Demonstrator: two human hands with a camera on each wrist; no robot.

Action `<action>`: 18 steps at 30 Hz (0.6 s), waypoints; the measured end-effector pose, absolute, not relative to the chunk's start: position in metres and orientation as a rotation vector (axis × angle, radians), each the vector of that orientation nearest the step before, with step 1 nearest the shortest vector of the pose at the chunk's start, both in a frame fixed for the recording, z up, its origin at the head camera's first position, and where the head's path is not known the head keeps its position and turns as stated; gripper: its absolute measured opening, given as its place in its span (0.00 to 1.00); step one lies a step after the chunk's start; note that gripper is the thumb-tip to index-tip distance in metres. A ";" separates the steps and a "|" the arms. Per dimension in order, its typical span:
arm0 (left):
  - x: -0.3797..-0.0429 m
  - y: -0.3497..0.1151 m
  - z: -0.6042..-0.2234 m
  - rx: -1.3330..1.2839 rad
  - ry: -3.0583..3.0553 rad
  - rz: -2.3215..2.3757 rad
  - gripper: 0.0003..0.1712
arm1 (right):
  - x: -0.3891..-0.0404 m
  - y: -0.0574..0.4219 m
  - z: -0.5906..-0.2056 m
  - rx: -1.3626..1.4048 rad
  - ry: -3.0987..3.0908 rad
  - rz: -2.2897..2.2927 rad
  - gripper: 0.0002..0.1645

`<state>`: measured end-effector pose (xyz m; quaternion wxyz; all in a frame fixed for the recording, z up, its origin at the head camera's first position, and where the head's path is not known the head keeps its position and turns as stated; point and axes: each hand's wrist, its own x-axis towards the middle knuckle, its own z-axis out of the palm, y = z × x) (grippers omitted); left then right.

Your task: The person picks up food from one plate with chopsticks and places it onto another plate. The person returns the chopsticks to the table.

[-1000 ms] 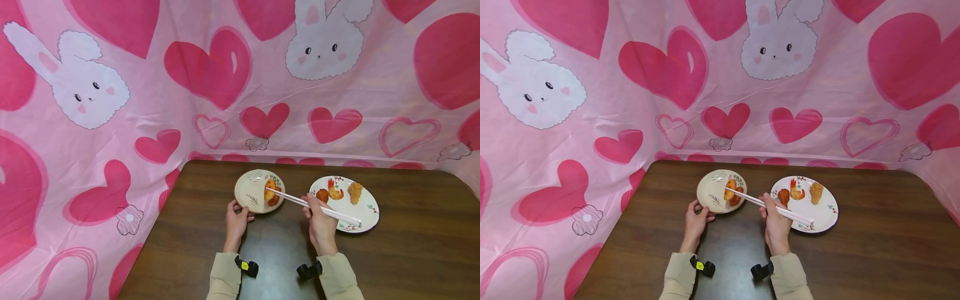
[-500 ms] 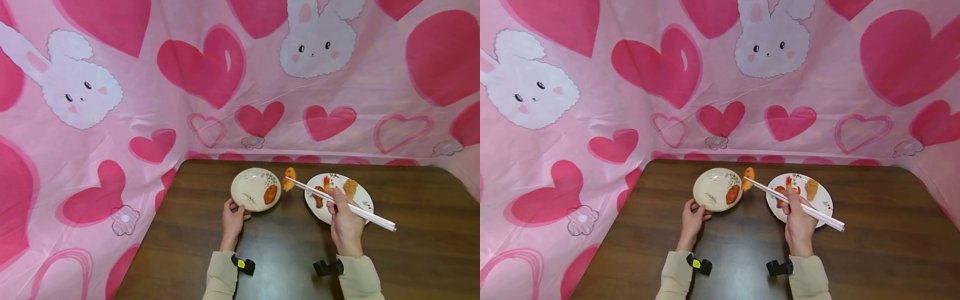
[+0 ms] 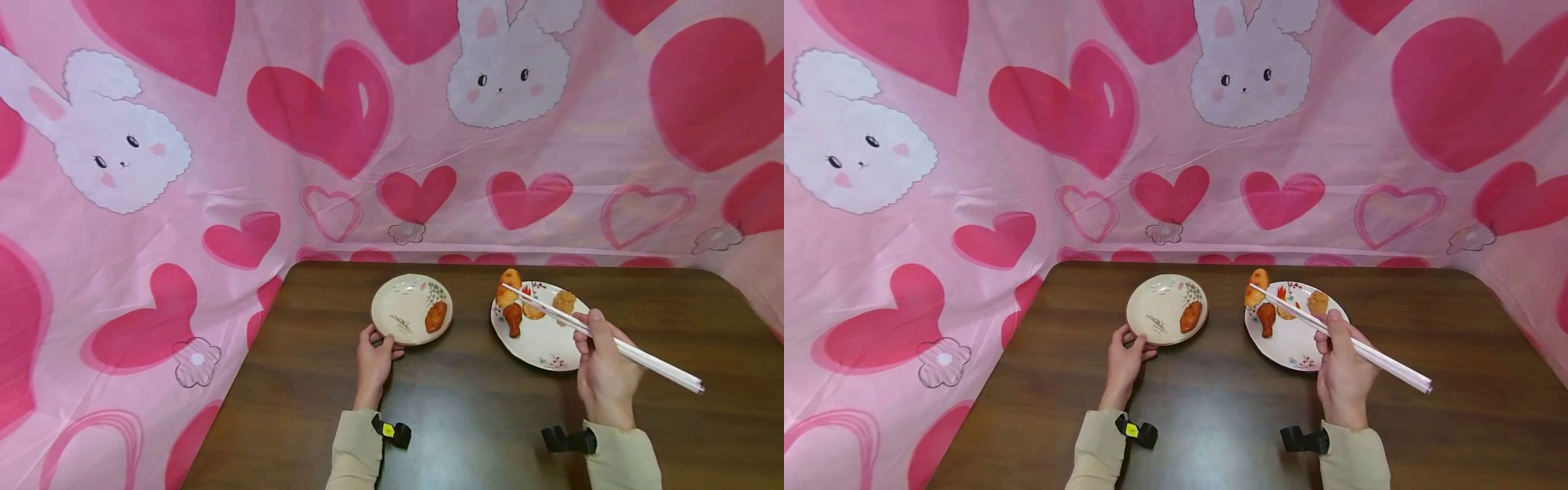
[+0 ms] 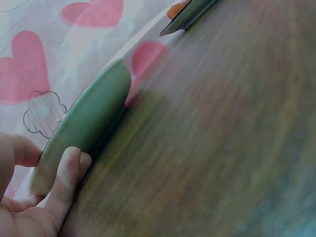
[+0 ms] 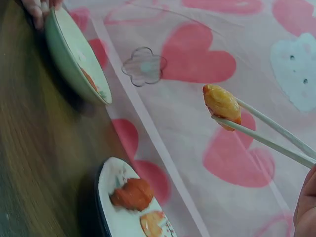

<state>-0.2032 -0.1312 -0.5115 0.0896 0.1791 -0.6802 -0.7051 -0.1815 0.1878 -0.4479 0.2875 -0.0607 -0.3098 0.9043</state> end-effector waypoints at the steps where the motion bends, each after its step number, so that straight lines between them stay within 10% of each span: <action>1: -0.203 -0.131 -0.512 0.535 -2.025 -2.097 0.28 | -0.183 0.193 -0.454 -0.115 -0.820 2.420 0.11; 18: -0.206 -0.133 -0.512 0.580 -2.033 -2.109 0.28 | -0.166 0.227 -0.435 -0.319 -0.704 2.453 0.12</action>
